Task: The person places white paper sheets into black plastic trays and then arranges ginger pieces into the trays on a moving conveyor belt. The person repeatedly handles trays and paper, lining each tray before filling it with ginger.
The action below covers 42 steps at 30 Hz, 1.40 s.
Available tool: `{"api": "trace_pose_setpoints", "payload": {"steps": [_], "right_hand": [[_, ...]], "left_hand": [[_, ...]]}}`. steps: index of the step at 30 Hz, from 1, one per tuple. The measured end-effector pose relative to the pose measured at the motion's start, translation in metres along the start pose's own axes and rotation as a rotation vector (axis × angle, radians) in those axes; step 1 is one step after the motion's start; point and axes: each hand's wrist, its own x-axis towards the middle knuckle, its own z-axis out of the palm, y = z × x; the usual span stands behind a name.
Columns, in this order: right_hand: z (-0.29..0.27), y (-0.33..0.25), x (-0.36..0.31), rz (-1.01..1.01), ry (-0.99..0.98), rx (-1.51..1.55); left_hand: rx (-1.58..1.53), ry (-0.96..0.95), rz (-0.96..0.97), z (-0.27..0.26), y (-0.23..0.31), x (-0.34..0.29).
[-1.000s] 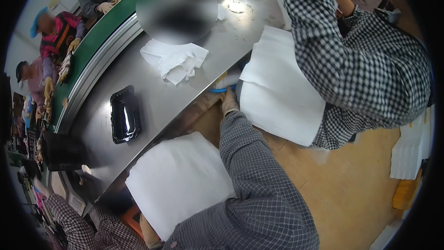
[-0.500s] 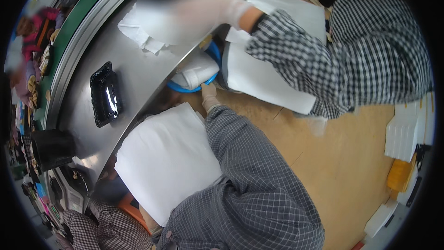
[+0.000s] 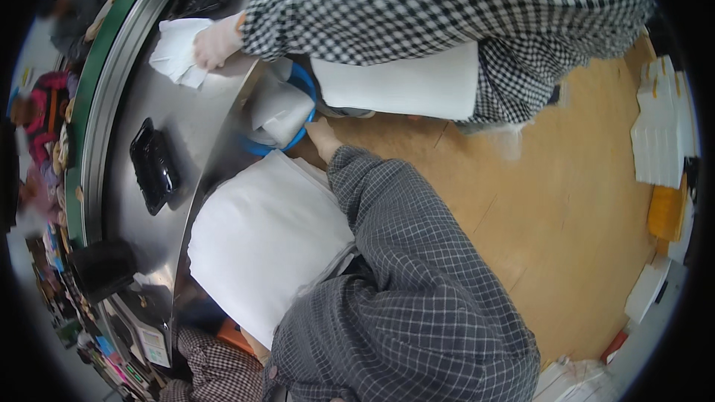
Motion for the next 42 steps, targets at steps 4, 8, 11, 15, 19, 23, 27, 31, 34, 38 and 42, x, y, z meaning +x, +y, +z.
{"api": "trace_pose_setpoints", "payload": {"steps": [4,8,11,15,19,23,27,31,34,38,42], "right_hand": [[0.012,-0.024,-0.031,-0.464,0.007,-0.594],[0.040,-0.059,-0.023,-1.066,-0.067,-0.736],[0.088,-0.035,0.051,-1.058,0.129,-1.065],[0.100,-0.071,0.010,-0.927,-0.057,-1.234],[0.053,-0.077,-0.032,-0.974,-0.212,-1.170],[0.010,-0.056,-0.021,-1.245,-0.172,-0.861],[-0.021,-0.090,-0.088,-1.378,-0.212,-0.594],[-0.064,-0.114,-0.185,-1.398,-0.380,-0.537],[-0.101,-0.112,-0.232,-1.789,-0.499,-0.496],[-0.146,-0.133,-0.290,-1.242,-1.320,-0.323],[-0.190,-0.122,-0.265,-0.922,-1.452,-0.505]], "left_hand": [[0.023,0.058,-0.080,-0.010,-0.008,-0.030],[0.038,0.022,-0.045,-0.010,-0.004,-0.017],[0.072,-0.017,0.000,-0.005,0.014,-0.006],[0.067,0.010,-0.031,-0.004,0.006,-0.018],[0.062,-0.005,-0.019,-0.007,0.007,-0.024],[0.143,0.310,0.062,-0.026,0.068,-0.020],[-0.050,0.409,0.350,-0.068,0.136,-0.043],[-0.345,-0.652,0.233,0.000,0.202,-0.041],[-0.759,-1.042,-0.335,0.114,0.214,-0.026],[-0.704,-0.813,-0.365,0.161,0.237,-0.004],[-0.806,-0.703,-0.138,0.169,0.211,0.032]]}}
